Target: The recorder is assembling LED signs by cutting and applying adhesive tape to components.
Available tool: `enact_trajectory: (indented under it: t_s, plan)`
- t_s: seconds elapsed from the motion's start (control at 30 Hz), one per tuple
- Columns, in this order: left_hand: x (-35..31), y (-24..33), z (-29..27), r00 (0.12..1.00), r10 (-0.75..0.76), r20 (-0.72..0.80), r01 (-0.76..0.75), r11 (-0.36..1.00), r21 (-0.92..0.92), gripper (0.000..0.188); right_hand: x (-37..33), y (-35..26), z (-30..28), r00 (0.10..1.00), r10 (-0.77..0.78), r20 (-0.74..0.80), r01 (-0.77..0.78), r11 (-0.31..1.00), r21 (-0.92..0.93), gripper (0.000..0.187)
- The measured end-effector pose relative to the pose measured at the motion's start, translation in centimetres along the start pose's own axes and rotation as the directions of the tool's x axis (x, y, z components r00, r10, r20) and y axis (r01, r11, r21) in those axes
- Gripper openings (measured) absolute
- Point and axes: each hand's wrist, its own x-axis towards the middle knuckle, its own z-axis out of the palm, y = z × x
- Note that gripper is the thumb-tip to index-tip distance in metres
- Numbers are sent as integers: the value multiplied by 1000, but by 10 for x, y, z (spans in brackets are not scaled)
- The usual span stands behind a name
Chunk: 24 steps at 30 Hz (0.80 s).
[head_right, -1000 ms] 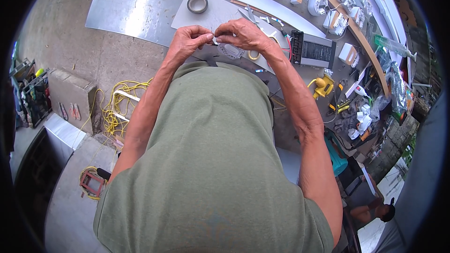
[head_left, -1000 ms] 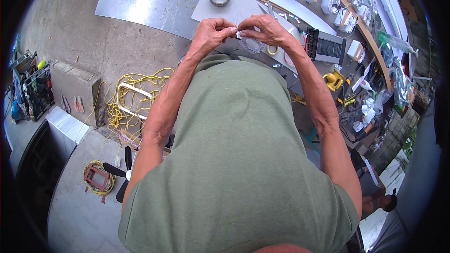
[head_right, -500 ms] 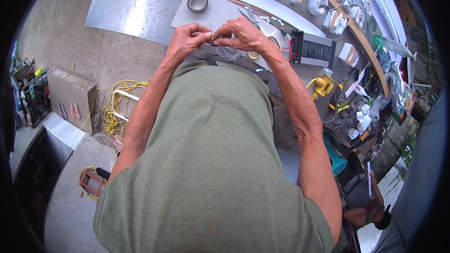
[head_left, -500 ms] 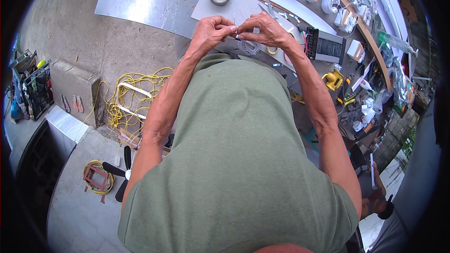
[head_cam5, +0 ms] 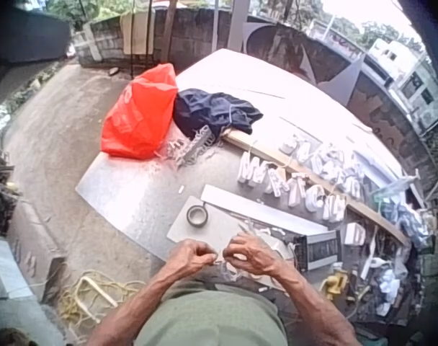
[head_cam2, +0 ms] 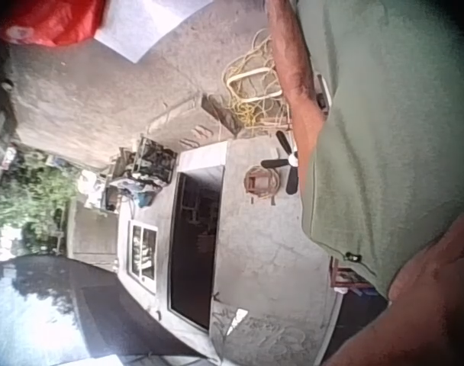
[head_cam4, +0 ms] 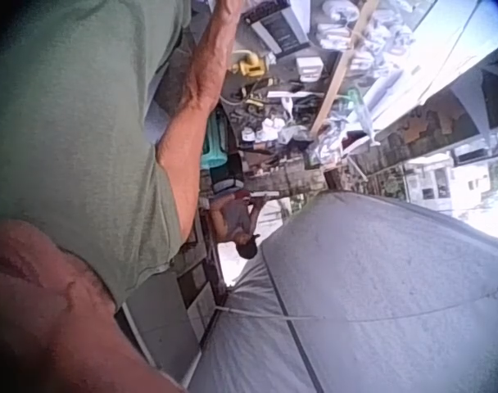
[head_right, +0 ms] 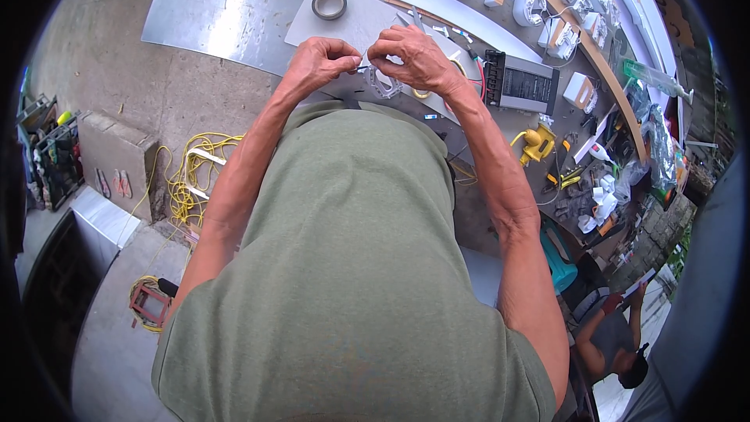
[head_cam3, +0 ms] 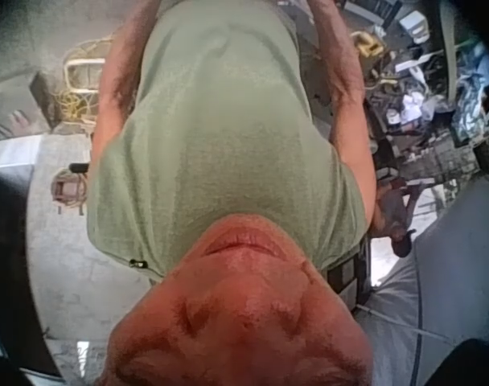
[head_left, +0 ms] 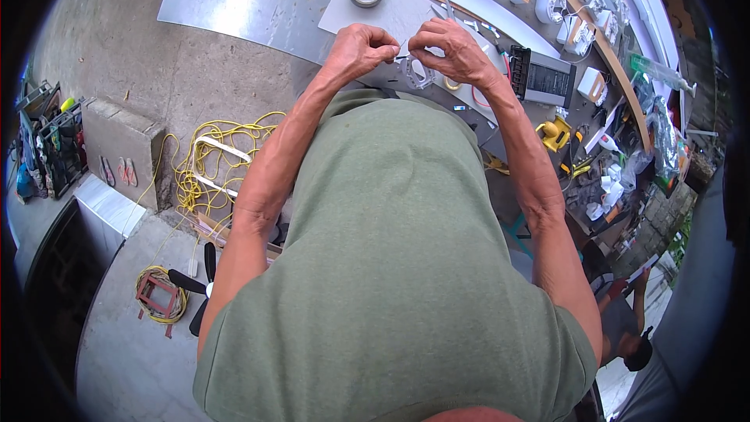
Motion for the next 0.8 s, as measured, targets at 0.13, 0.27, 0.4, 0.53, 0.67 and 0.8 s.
enact_trajectory:
  t_s: [0.13,0.27,0.4,0.53,0.67,0.8]
  plan:
    - [13,7,10,996,89,-13,-83,968,236,24,-12,0,1,1000,-14,-13,13,999,-48,7]
    - [24,15,17,991,131,28,-133,932,338,24,-22,2,1,994,17,-104,-22,998,-51,9]
    - [35,13,22,986,148,73,-164,931,327,24,-28,7,2,976,51,-211,-53,999,-1,12]
    - [41,14,27,976,181,122,-215,891,399,26,-34,11,5,967,58,-249,-68,997,-35,13]
    - [45,14,28,968,202,150,-246,884,397,26,-37,13,6,963,78,-258,-87,996,-25,13]
    - [46,12,27,963,193,189,-250,902,352,26,-36,17,5,973,60,-225,-60,998,5,10]
